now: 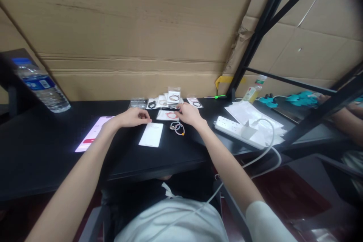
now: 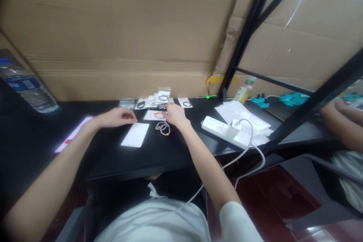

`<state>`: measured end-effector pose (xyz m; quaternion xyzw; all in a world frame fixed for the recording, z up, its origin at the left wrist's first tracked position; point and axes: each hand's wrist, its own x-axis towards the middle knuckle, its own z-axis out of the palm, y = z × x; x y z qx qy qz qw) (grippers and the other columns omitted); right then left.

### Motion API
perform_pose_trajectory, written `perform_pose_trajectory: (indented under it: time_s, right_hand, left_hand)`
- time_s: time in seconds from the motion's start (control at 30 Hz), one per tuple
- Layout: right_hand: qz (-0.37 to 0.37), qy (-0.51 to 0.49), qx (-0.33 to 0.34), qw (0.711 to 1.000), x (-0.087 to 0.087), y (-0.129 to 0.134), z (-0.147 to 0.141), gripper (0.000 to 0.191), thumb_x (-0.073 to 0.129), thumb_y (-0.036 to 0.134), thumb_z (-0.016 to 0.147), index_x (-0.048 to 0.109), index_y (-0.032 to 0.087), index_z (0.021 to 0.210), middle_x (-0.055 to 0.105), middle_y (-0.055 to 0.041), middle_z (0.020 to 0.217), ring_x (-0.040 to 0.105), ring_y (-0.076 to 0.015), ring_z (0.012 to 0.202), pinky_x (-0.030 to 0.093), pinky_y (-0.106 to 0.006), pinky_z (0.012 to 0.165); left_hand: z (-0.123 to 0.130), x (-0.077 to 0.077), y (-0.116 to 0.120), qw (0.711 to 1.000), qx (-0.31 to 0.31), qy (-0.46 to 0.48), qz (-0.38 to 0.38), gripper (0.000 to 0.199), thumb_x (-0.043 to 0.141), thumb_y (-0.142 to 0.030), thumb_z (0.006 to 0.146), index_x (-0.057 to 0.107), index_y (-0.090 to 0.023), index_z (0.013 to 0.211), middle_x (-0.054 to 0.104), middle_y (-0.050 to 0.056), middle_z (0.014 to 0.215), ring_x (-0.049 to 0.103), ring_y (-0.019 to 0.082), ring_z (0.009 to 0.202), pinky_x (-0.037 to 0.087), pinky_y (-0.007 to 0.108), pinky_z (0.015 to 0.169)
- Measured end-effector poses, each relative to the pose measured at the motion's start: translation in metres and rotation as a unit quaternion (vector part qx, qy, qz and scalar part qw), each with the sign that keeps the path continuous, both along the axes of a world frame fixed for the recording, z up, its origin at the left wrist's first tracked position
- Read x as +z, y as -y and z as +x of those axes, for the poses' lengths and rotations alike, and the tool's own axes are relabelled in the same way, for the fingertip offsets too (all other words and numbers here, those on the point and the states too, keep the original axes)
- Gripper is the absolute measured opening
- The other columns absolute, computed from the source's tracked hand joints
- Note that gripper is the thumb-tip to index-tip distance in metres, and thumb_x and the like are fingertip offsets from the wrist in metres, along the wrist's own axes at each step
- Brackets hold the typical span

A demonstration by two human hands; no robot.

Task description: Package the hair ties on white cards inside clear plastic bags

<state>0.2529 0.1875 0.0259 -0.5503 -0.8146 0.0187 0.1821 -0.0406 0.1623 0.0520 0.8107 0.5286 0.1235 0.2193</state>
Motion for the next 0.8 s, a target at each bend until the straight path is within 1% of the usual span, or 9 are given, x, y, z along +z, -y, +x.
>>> perform_pose_trajectory:
  time_s: [0.13, 0.23, 0.37, 0.47, 0.53, 0.57, 0.63, 0.73, 0.8]
  right_hand:
    - [-0.060, 0.017, 0.009, 0.998, -0.006, -0.008, 0.005, 0.043, 0.064, 0.053, 0.101, 0.074, 0.018, 0.126, 0.072, -0.0171, 0.125, 0.071, -0.0334, 0.111, 0.055, -0.042, 0.087]
    - [-0.079, -0.009, 0.010, 0.997, -0.008, -0.011, 0.005, 0.046, 0.069, 0.056, 0.096, 0.073, 0.019, 0.123, 0.070, -0.0166, 0.122, 0.071, -0.0323, 0.107, 0.055, -0.043, 0.089]
    - [-0.072, -0.082, 0.006, 0.994, -0.009, -0.012, 0.002, 0.050, 0.080, 0.049, 0.086, 0.069, 0.018, 0.123, 0.066, -0.0150, 0.120, 0.069, -0.0279, 0.101, 0.055, -0.043, 0.091]
    - [-0.059, -0.156, 0.032, 0.985, -0.011, -0.013, -0.002, 0.047, 0.083, 0.040, 0.081, 0.066, 0.019, 0.119, 0.066, -0.0121, 0.118, 0.068, -0.0236, 0.093, 0.054, -0.041, 0.089]
    - [-0.047, -0.222, 0.064, 0.972, -0.012, -0.014, -0.005, 0.038, 0.081, 0.036, 0.082, 0.063, 0.020, 0.112, 0.068, -0.0091, 0.114, 0.066, -0.0203, 0.086, 0.054, -0.039, 0.085]
    - [-0.042, -0.255, 0.083, 0.962, -0.012, -0.014, -0.007, 0.034, 0.078, 0.035, 0.084, 0.060, 0.021, 0.108, 0.068, -0.0073, 0.111, 0.065, -0.0189, 0.083, 0.054, -0.038, 0.083]
    - [-0.040, -0.312, 0.122, 0.942, -0.012, -0.014, -0.010, 0.028, 0.074, 0.034, 0.086, 0.055, 0.022, 0.104, 0.067, -0.0041, 0.105, 0.064, -0.0169, 0.077, 0.054, -0.037, 0.079]
    - [-0.058, -0.374, 0.164, 0.911, -0.012, -0.013, -0.013, 0.027, 0.071, 0.032, 0.087, 0.051, 0.024, 0.104, 0.065, -0.0024, 0.106, 0.063, -0.0144, 0.073, 0.056, -0.033, 0.070]
    - [-0.082, -0.407, 0.177, 0.892, -0.010, -0.012, -0.013, 0.029, 0.070, 0.032, 0.087, 0.049, 0.026, 0.105, 0.063, -0.0029, 0.110, 0.065, -0.0137, 0.073, 0.057, -0.031, 0.064]
  left_hand:
    - [0.003, -0.004, -0.002, 0.999, 0.024, 0.018, 0.022, 0.044, 0.071, -0.063, 0.080, 0.082, -0.024, 0.096, 0.078, 0.007, 0.087, 0.070, 0.026, 0.080, 0.050, 0.034, 0.072]
    - [0.006, -0.011, -0.006, 0.998, 0.039, 0.025, 0.035, 0.048, 0.071, -0.067, 0.081, 0.080, -0.023, 0.099, 0.078, 0.008, 0.087, 0.071, 0.027, 0.078, 0.050, 0.035, 0.072]
    - [0.010, -0.020, -0.010, 0.997, 0.059, 0.016, 0.053, 0.062, 0.068, -0.076, 0.082, 0.077, -0.020, 0.109, 0.079, 0.010, 0.092, 0.073, 0.030, 0.084, 0.051, 0.038, 0.076]
    - [0.014, -0.023, -0.010, 0.993, 0.099, 0.011, 0.070, 0.079, 0.070, -0.079, 0.080, 0.067, -0.018, 0.129, 0.079, 0.012, 0.097, 0.074, 0.033, 0.088, 0.051, 0.039, 0.074]
    - [0.017, -0.025, -0.009, 0.989, 0.112, 0.022, 0.091, 0.085, 0.072, -0.075, 0.080, 0.058, -0.017, 0.141, 0.080, 0.012, 0.101, 0.075, 0.034, 0.090, 0.050, 0.039, 0.073]
    - [0.018, -0.025, -0.008, 0.987, 0.114, 0.029, 0.108, 0.085, 0.073, -0.071, 0.081, 0.055, -0.017, 0.144, 0.080, 0.012, 0.103, 0.075, 0.034, 0.092, 0.050, 0.039, 0.073]
    - [0.019, -0.026, -0.009, 0.981, 0.116, 0.041, 0.148, 0.074, 0.073, -0.059, 0.084, 0.054, -0.018, 0.142, 0.079, 0.011, 0.105, 0.076, 0.033, 0.093, 0.051, 0.040, 0.075]
    - [0.016, -0.028, -0.012, 0.967, 0.147, 0.078, 0.193, 0.049, 0.068, -0.041, 0.087, 0.058, -0.021, 0.131, 0.079, 0.010, 0.106, 0.076, 0.031, 0.095, 0.054, 0.041, 0.081]
    - [0.012, -0.030, -0.016, 0.954, 0.181, 0.115, 0.209, 0.038, 0.066, -0.035, 0.087, 0.060, -0.023, 0.123, 0.079, 0.010, 0.104, 0.075, 0.031, 0.095, 0.056, 0.044, 0.087]
